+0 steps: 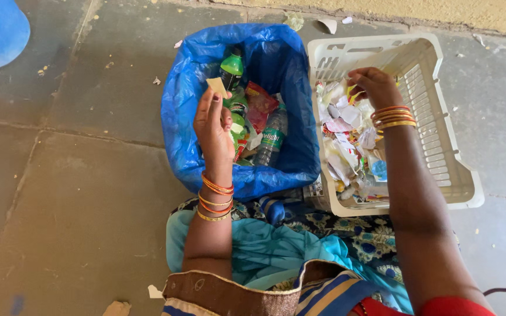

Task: The person sits on the floor and sorts recyclable items from a white plastic basket into a blue plastic bag. They handle empty plastic bottles, snack wrappers, and small paper packets one at a time, placing them into the bag.

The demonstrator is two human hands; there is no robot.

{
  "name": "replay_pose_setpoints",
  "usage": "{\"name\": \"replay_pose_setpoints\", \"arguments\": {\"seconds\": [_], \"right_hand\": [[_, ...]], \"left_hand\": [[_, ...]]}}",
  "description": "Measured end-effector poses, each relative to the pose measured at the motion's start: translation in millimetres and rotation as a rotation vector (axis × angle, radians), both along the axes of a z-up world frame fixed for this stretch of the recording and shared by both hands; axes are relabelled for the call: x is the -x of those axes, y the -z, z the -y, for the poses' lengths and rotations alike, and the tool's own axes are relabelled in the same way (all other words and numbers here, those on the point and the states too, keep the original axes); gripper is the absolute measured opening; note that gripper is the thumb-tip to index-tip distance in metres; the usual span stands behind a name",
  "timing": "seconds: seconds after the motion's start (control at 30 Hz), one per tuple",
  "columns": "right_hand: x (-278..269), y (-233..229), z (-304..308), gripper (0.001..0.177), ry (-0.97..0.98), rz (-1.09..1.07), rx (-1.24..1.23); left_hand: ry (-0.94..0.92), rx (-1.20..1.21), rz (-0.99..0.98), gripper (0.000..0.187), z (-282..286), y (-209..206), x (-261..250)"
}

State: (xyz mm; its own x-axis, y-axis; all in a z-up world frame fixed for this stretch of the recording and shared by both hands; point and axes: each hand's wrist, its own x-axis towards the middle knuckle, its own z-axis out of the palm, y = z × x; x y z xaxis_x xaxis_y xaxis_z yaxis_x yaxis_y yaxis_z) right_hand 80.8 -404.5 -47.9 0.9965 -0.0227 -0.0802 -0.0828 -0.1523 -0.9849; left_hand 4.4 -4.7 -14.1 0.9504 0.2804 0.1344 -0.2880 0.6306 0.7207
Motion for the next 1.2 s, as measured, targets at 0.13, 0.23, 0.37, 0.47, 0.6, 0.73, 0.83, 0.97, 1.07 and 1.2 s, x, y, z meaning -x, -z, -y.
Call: {"name": "replay_pose_setpoints", "arguments": {"seconds": [0.13, 0.23, 0.37, 0.47, 0.6, 0.73, 0.83, 0.97, 1.07, 1.2], "right_hand": [[-16, 60, 9, 0.031, -0.017, 0.059, 0.440], [-21, 98, 12, 0.046, -0.198, 0.127, 0.680], [-22, 152, -17, 0.073, -0.597, 0.129, 1.114], [-8, 192, -45, 0.070, -0.616, -0.083, 1.219], [1, 221, -57, 0.076, -0.406, -0.251, 0.914], [2, 228, -53, 0.087, -0.168, -0.407, 0.607], [5, 230, -54, 0.075, -0.294, -0.271, 1.252], [2, 225, -52, 0.054, -0.533, -0.141, 1.484], [1, 217, -35, 0.047, -0.342, -0.098, 1.414], [-11, 201, -3, 0.040, -0.249, -0.083, 1.334]], "left_hand": [[0.013, -0.055, 0.010, 0.033, -3, -11, 6], [-0.006, -0.099, -0.034, 0.035, -4, -16, 8], [-0.051, -0.142, -0.016, 0.035, -7, -13, 2], [-0.077, -0.179, -0.017, 0.038, -9, -7, 1], [-0.089, -0.262, -0.035, 0.046, -12, 2, -6], [-0.044, -0.367, -0.155, 0.057, -14, 8, -9], [-0.021, -0.311, -0.148, 0.060, -12, 7, -7], [-0.006, -0.316, -0.145, 0.059, -12, 4, -5], [0.000, -0.335, -0.119, 0.057, -12, 4, -4], [0.080, -0.344, -0.047, 0.049, -7, -1, -4]]}}
